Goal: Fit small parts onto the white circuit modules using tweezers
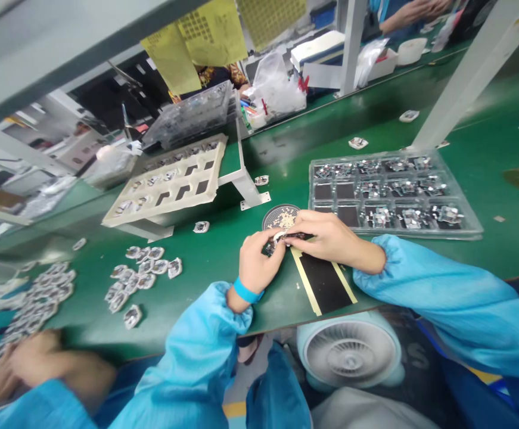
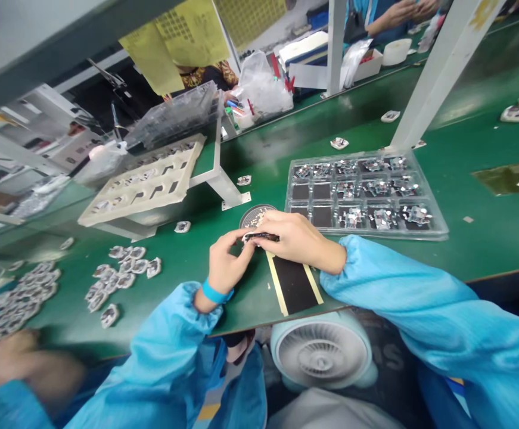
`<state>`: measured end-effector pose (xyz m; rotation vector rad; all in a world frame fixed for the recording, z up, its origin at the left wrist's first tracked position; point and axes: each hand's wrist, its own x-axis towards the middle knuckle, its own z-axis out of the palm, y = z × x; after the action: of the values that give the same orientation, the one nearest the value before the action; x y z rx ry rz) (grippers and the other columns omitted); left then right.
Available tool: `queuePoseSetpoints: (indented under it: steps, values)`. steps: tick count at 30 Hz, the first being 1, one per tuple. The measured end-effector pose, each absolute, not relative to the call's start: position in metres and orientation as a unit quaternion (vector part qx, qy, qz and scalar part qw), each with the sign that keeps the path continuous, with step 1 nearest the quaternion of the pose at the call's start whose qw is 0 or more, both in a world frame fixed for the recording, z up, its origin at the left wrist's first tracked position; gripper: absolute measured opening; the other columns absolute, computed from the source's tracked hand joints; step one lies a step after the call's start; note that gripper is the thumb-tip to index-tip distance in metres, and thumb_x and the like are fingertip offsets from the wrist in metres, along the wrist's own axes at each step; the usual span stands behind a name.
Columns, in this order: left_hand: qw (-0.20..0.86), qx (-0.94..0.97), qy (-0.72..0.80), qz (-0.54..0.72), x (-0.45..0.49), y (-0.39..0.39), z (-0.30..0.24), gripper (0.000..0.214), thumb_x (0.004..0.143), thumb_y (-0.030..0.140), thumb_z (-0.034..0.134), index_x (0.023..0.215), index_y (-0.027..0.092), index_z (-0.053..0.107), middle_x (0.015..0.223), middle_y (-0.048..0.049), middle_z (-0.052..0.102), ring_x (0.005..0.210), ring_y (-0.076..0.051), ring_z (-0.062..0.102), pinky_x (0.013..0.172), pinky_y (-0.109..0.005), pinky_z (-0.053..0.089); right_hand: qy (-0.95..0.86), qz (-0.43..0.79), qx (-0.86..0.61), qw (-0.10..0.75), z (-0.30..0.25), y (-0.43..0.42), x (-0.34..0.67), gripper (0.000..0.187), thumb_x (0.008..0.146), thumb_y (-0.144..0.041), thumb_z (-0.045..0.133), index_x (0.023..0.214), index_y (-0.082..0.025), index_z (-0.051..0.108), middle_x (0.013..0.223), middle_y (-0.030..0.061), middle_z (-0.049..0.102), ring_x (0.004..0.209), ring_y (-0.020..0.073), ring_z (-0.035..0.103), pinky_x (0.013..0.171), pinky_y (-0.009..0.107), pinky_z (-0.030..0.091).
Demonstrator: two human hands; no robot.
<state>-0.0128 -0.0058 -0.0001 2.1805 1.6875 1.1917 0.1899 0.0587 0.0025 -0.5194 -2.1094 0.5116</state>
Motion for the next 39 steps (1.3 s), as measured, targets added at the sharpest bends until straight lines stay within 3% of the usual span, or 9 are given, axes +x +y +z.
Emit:
queuePoseSetpoints:
  steps: [4, 10, 15, 20, 24, 31, 39]
  values:
    - [0.064, 0.728, 0.559, 0.391, -0.011, -0.006, 0.002, 0.018, 0.090, 0.023, 0.069, 0.107, 0.026, 0.075, 0.102, -0.0009, 0.078, 0.089, -0.020, 0.070, 0.084, -0.035, 0.049, -0.843, 0.223, -0.209, 0.442, 0.003, 0.059, 0.188, 0.014, 0.097, -0.029, 0.068, 0.104, -0.020, 0.075, 0.100, 0.0065, 0.073, 0.092, 0.0196, 0.069, 0.079, 0.034, 0.055]
    - [0.025, 0.753, 0.549, 0.363, -0.010, -0.008, 0.007, 0.013, 0.093, 0.024, 0.067, 0.104, 0.025, 0.074, 0.096, -0.0007, 0.078, 0.089, -0.020, 0.070, 0.082, -0.035, 0.045, -0.844, 0.247, -0.215, 0.425, 0.002, 0.062, 0.187, 0.013, 0.095, -0.030, 0.070, 0.090, -0.017, 0.070, 0.084, 0.0033, 0.066, 0.077, 0.0164, 0.062, 0.068, 0.029, 0.048]
    - [0.020, 0.755, 0.553, 0.351, -0.010, -0.009, 0.008, 0.012, 0.091, 0.025, 0.068, 0.102, 0.024, 0.073, 0.094, -0.0020, 0.078, 0.086, -0.021, 0.070, 0.079, -0.036, 0.044, -0.856, 0.269, -0.201, 0.394, 0.002, 0.063, 0.189, 0.012, 0.095, -0.029, 0.067, 0.091, -0.018, 0.068, 0.085, 0.0027, 0.065, 0.078, 0.0157, 0.059, 0.070, 0.029, 0.047]
    - [0.050, 0.743, 0.547, 0.382, -0.007, -0.012, 0.014, 0.010, 0.091, 0.023, 0.067, 0.100, 0.025, 0.072, 0.097, -0.0002, 0.078, 0.089, -0.020, 0.070, 0.083, -0.035, 0.046, -0.802, 0.419, -0.223, 0.363, 0.013, 0.064, 0.192, 0.023, 0.093, -0.040, 0.069, 0.087, -0.017, 0.067, 0.080, 0.0008, 0.062, 0.071, 0.0133, 0.055, 0.063, 0.026, 0.046]
    - [0.049, 0.741, 0.543, 0.392, -0.007, -0.013, 0.015, 0.008, 0.091, 0.024, 0.067, 0.097, 0.024, 0.072, 0.094, -0.0008, 0.078, 0.086, -0.019, 0.069, 0.082, -0.035, 0.047, -0.760, 0.500, -0.229, 0.346, 0.020, 0.064, 0.193, 0.028, 0.092, -0.045, 0.069, 0.087, -0.017, 0.066, 0.082, 0.0016, 0.065, 0.073, 0.0144, 0.059, 0.070, 0.029, 0.051]
    - [0.077, 0.716, 0.569, 0.397, -0.010, -0.011, 0.009, 0.010, 0.089, 0.026, 0.070, 0.098, 0.024, 0.073, 0.092, -0.0002, 0.077, 0.082, -0.019, 0.067, 0.079, -0.034, 0.047, -0.827, 0.234, -0.257, 0.443, 0.009, 0.062, 0.193, 0.016, 0.093, -0.029, 0.070, 0.103, -0.019, 0.065, 0.092, 0.0049, 0.068, 0.081, 0.0177, 0.063, 0.075, 0.032, 0.051]
    - [0.041, 0.730, 0.558, 0.393, -0.008, -0.008, 0.007, 0.008, 0.090, 0.025, 0.067, 0.096, 0.023, 0.071, 0.092, -0.0013, 0.077, 0.085, -0.019, 0.069, 0.081, -0.035, 0.046, -0.843, 0.209, -0.201, 0.452, 0.004, 0.059, 0.190, 0.016, 0.095, -0.028, 0.070, 0.109, -0.021, 0.071, 0.098, 0.0075, 0.074, 0.090, 0.0211, 0.069, 0.079, 0.036, 0.057]
